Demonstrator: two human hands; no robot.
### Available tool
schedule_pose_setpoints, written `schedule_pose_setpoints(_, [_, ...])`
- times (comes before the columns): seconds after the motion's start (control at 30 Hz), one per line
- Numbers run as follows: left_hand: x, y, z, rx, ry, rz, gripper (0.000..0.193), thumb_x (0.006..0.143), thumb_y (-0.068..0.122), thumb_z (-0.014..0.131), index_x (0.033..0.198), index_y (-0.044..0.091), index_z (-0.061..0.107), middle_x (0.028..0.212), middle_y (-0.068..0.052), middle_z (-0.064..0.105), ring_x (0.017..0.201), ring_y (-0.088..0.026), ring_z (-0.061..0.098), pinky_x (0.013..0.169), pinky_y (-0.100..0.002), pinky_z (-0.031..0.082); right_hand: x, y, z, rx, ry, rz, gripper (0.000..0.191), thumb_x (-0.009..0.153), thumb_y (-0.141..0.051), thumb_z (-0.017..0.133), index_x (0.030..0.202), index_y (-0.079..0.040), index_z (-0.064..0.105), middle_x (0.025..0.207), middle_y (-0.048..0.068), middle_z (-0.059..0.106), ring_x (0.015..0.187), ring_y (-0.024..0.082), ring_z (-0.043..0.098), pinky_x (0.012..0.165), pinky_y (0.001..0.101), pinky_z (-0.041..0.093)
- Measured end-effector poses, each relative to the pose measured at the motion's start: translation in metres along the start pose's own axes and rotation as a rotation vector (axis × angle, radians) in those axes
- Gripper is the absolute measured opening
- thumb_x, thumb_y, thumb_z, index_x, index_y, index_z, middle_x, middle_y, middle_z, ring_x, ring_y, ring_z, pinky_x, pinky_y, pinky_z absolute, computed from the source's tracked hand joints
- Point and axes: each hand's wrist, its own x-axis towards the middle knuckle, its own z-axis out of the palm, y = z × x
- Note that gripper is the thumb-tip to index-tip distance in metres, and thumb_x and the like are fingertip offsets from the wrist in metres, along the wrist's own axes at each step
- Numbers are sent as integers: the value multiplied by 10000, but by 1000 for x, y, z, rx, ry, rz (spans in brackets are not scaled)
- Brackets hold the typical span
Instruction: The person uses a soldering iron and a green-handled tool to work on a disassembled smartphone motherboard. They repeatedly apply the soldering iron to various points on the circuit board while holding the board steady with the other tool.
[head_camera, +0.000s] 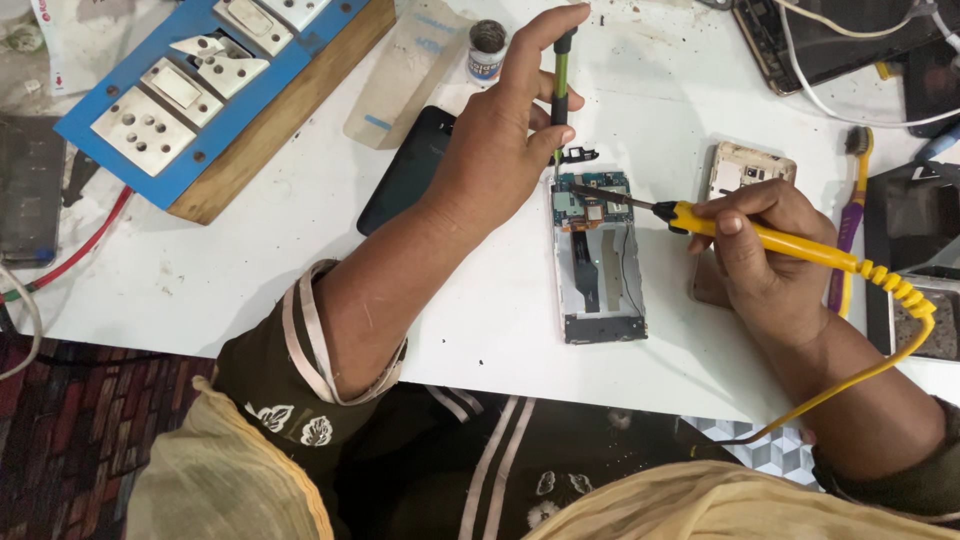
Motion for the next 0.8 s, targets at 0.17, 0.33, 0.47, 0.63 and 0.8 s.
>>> schedule_pose_setpoints(0.17, [1,0,1,2,-9,2,856,966,-28,733,1560,335,235,1170,-67,766,984,-169,804,820,-308,597,2,1,1,1,9,-12,247,1147,-232,568,1103,11,577,950,131,700,744,102,669,585,179,488])
schedule_pose_setpoints(0.33, [1,0,1,2,-14,1,857,971,-26,733,1563,339,231,1177,-74,767,993,-172,807,827,-311,600,3,-1,2,87,54,-4,242,1168,-236,535,1127,2,548,988,123,683,773,99,683,562,161,466])
schedule_pose_setpoints(0.47, [1,-2,2,11,-11,17,847,985,-17,724,1564,339,219,1191,-81,762,1017,-171,807,830,-302,606,4,-3,5,61,1,-39,260,1175,-226,537,1121,27,563,889,110,655,737,88,650,598,181,484])
schedule_pose_setpoints(0.63, [1,-3,2,16,-7,29,851,985,-24,720,1565,339,215,1193,-87,760,1023,-174,806,836,-302,606,5,-4,7,41,-9,-2,251,1161,-213,538,1135,34,570,795,80,637,674,66,601,665,221,517])
schedule_pose_setpoints(0.8, [1,-4,2,11,-15,3,848,984,-27,715,1567,337,218,1208,-91,754,1017,-172,810,836,-303,608,7,-2,10,78,-41,-43,240,1172,-196,546,1142,39,583,681,30,566,590,34,516,845,299,611])
